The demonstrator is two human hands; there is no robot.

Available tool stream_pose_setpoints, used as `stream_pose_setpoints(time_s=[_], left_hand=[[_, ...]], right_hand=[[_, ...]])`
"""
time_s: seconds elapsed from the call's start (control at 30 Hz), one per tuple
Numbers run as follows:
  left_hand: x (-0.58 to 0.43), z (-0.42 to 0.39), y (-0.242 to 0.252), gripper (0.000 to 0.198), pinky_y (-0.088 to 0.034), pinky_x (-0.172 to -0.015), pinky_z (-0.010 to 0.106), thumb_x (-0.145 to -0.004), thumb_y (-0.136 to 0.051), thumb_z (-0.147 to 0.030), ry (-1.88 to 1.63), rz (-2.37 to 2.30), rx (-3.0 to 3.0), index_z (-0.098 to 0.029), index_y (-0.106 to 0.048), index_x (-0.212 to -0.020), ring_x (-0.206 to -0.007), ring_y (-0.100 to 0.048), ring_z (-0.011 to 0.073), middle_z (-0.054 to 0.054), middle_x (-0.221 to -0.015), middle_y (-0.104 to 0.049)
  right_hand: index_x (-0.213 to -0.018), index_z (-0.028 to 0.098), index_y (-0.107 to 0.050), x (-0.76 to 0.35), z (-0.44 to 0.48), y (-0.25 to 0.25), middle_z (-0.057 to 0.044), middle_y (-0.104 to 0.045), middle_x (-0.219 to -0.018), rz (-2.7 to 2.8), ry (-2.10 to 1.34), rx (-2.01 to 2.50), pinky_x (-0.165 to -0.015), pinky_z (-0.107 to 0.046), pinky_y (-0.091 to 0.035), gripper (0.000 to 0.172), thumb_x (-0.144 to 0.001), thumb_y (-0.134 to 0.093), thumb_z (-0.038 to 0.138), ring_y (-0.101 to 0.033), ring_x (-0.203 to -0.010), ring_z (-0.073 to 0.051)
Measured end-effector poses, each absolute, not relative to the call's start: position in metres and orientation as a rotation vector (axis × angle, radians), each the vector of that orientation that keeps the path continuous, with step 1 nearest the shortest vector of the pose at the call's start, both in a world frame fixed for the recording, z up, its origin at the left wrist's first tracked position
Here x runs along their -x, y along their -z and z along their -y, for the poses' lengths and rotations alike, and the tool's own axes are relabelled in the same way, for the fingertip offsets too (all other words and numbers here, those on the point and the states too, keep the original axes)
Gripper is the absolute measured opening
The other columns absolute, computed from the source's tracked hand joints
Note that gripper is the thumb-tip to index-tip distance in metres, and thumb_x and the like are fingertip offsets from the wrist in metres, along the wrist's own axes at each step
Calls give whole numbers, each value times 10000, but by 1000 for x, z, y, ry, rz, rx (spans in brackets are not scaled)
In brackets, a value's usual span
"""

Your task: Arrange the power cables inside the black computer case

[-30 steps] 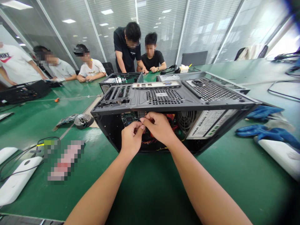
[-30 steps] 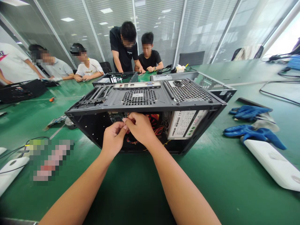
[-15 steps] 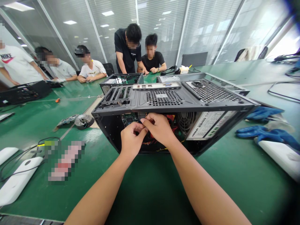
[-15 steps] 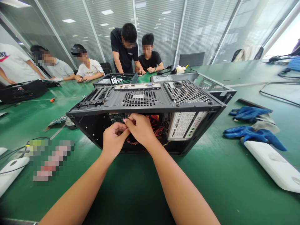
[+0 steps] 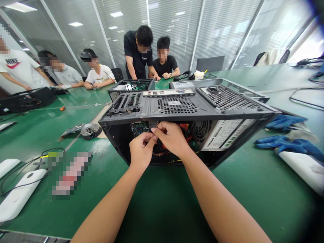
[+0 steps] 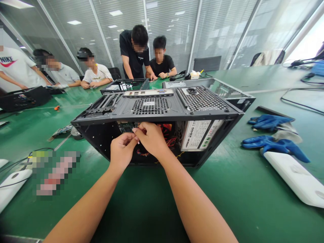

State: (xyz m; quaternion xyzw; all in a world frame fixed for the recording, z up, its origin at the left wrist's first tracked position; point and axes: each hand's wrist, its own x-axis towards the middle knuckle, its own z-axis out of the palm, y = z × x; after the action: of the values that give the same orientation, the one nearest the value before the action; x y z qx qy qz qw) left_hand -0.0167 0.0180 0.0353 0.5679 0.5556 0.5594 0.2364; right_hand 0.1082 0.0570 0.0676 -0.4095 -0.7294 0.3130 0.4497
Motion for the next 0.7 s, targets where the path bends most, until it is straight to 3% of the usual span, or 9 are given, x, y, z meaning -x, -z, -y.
stream_pose_setpoints(time_s=[0.5, 0.7], left_hand=[[17, -15, -41, 148, -447, -619, 241, -849, -542, -174, -1466, -1633, -1812, -172, -685, -811, -653, -606, 131, 15, -759, -704], [14, -14, -39, 113, -474, -655, 259, -825, -605, -250, -1526, -1644, -1725, -180, -686, -787, -660, -630, 139, 13, -746, -712]], right_hand=[[-601, 193, -463, -110, -58, -68, 36, -475, -578, 1862, -791, 941, -570, -263, -309, 285, -874, -486, 272, -435, -574, -116], [-563, 203, -399, -109, -59, -67, 42, -442, -547, 1852, -722, 976, -564, -263, -296, 321, -861, -504, 257, -409, -555, -113]])
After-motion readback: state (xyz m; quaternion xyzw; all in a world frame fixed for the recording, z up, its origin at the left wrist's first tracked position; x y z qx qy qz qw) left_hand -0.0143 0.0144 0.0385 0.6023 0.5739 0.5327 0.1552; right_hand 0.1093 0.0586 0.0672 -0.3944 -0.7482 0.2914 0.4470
